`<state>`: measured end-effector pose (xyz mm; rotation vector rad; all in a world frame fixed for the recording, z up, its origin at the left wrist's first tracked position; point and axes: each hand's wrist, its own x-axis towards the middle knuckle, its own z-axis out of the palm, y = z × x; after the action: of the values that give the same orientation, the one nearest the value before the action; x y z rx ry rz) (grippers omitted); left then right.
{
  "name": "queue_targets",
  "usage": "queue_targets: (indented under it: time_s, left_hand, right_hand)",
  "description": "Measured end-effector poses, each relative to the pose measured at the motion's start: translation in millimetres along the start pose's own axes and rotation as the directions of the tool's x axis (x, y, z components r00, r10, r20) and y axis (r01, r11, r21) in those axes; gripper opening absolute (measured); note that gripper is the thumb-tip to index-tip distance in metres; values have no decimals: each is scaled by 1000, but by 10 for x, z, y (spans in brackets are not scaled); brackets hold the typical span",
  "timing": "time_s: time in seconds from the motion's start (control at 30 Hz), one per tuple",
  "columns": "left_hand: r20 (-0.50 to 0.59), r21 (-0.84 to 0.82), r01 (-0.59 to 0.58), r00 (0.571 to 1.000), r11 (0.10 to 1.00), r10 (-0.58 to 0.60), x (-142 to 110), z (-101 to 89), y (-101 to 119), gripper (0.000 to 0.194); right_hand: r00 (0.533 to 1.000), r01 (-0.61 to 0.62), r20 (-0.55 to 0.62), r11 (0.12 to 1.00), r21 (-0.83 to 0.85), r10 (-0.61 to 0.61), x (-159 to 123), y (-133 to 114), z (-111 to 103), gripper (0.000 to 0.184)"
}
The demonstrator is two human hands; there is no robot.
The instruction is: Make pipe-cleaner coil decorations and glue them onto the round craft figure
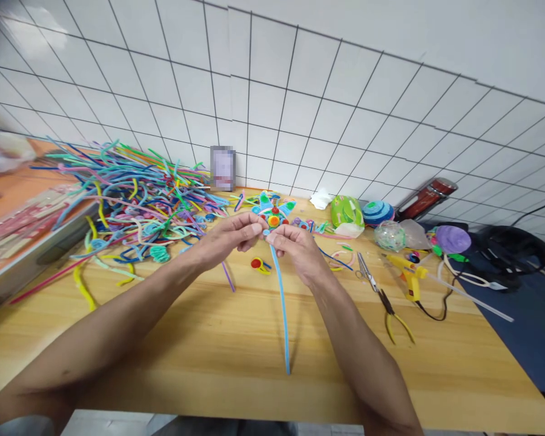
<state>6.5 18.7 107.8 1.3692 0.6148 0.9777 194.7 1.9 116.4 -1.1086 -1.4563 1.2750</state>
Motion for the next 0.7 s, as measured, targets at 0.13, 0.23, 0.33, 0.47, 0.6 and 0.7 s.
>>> queue_targets:
  time_s: [0.13,0.23,0.33,0.47,0.6,0.7]
  left_hand:
    - [94,214,-35,995,976,15,-7,-136,141,34]
    - [81,250,-72,995,966,53,-17,-114,143,33]
    - [-24,148,-55,998,987,59,-24,-8,70,37]
    - [-136,-167,8,990,986,-31,-19,134,-71,45]
    - [-184,-219,15,981,976,-57,8,168,-171,44]
    - [-172,-210,58,981,976,-95,13,186,-233,44]
  right_hand:
    - [997,-1,76,995,-101,9,-17,-37,-29,28]
    - [995,11,98,993,-121,1,-32,-35,-17,30]
    - [997,25,69,997,-79,-20,-22,3,-1,32]
    - [999,33,12,997,-64,-32,17,37,56,34]
    - [883,296,-315,934,-201,-347,-194,-163,137,31]
    - [728,455,-405,832,-317,-553,-704,-437,113,38]
